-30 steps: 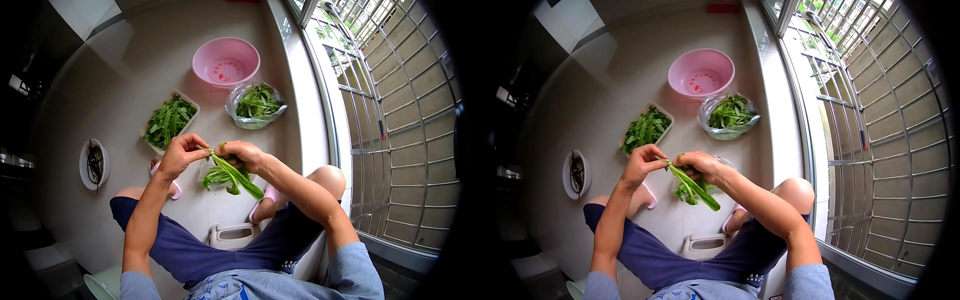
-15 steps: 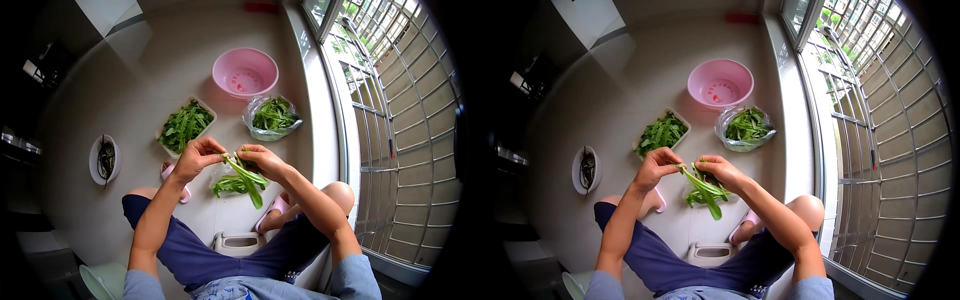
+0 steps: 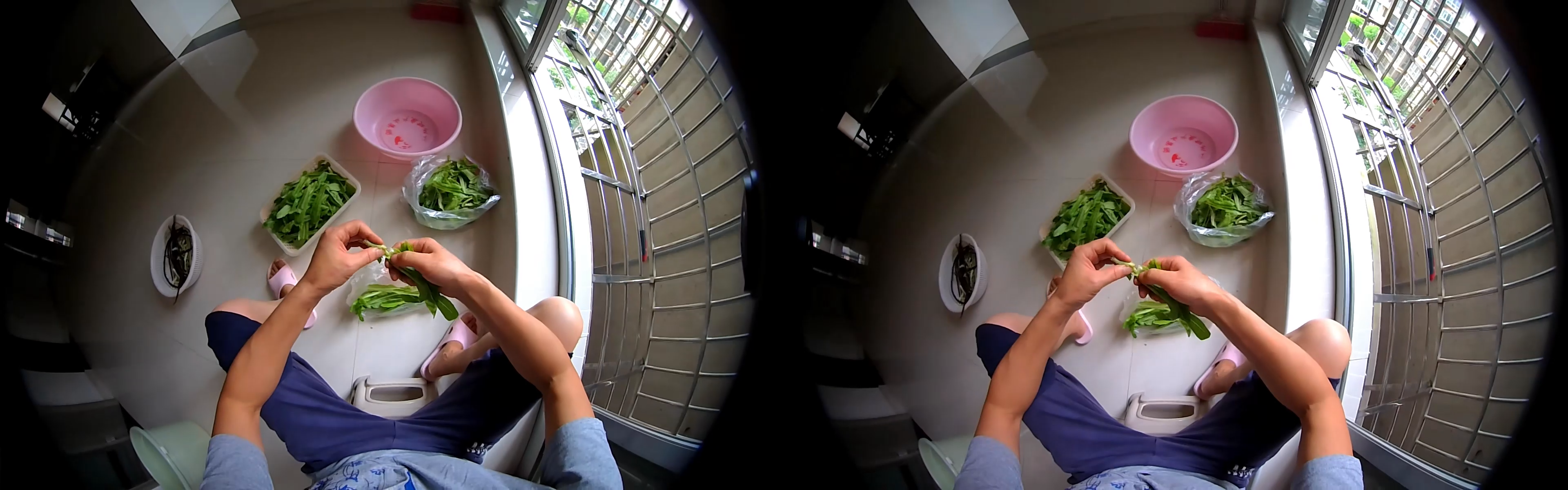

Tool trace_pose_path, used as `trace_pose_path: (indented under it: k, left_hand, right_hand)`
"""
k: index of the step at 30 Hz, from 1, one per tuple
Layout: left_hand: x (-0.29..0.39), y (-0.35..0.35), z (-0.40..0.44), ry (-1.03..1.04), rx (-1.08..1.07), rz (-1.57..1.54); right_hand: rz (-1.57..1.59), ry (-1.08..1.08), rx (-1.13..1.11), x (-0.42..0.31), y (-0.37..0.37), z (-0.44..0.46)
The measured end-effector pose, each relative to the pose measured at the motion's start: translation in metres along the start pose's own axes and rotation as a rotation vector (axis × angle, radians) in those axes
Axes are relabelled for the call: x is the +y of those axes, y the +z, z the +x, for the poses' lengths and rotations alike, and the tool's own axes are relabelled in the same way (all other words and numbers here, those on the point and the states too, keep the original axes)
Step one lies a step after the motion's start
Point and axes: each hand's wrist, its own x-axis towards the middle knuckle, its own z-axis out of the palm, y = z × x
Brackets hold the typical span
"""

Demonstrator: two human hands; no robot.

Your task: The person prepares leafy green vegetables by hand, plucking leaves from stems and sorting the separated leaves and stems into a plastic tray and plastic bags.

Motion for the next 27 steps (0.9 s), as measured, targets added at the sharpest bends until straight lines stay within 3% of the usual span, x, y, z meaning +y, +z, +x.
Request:
trace_pose_path:
  k: [4, 6, 8, 11, 16, 18, 19, 20, 23, 26, 27]
  left_hand:
    - [0.002, 0.009, 0.001, 0.09, 0.087, 0.326]
    - [-0.001, 0.014, 0.001, 0.16, 0.099, 0.308]
    - [-0.002, 0.019, 0.005, 0.231, 0.112, 0.285]
    - [0.002, 0.024, 0.009, 0.211, 0.055, -0.175]
    - [0.014, 0.041, 0.016, 0.25, 0.075, -0.293]
    - [0.028, 0.044, 0.015, 0.788, 0.159, 0.691]
    - [0.034, 0.045, 0.013, 0.931, 0.131, 0.803]
    - [0.033, 0.048, 0.012, 0.94, 0.126, 0.807]
    - [0.017, 0.048, 0.013, 0.517, 0.264, 0.462]
    - [-0.031, 0.042, 0.027, 0.082, 0.216, -0.036]
    - [-0.043, 0.045, 0.034, -0.038, 0.216, -0.074]
  right_hand:
    - [0.217, 0.019, 0.1, 0.002, 0.001, 0.0]
    - [0.312, 0.029, 0.087, 0.005, -0.004, 0.001]
    - [0.6, 0.043, 0.029, 0.008, -0.006, 0.0]
    - [0.735, -0.016, -0.005, 0.005, -0.005, -0.004]
    - [0.843, -0.148, 0.056, -0.001, -0.007, -0.015]
    - [0.837, -0.24, 0.279, -0.009, -0.026, -0.017]
    - [0.827, -0.331, 0.34, -0.015, -0.041, -0.023]
    - [0.809, -0.374, 0.405, -0.021, -0.056, -0.03]
    - [0.636, -0.586, 0.503, -0.038, -0.097, -0.065]
    - [0.646, -0.758, 0.716, -0.044, -0.128, -0.094]
    - [0.692, -0.772, 0.749, -0.047, -0.131, -0.1]
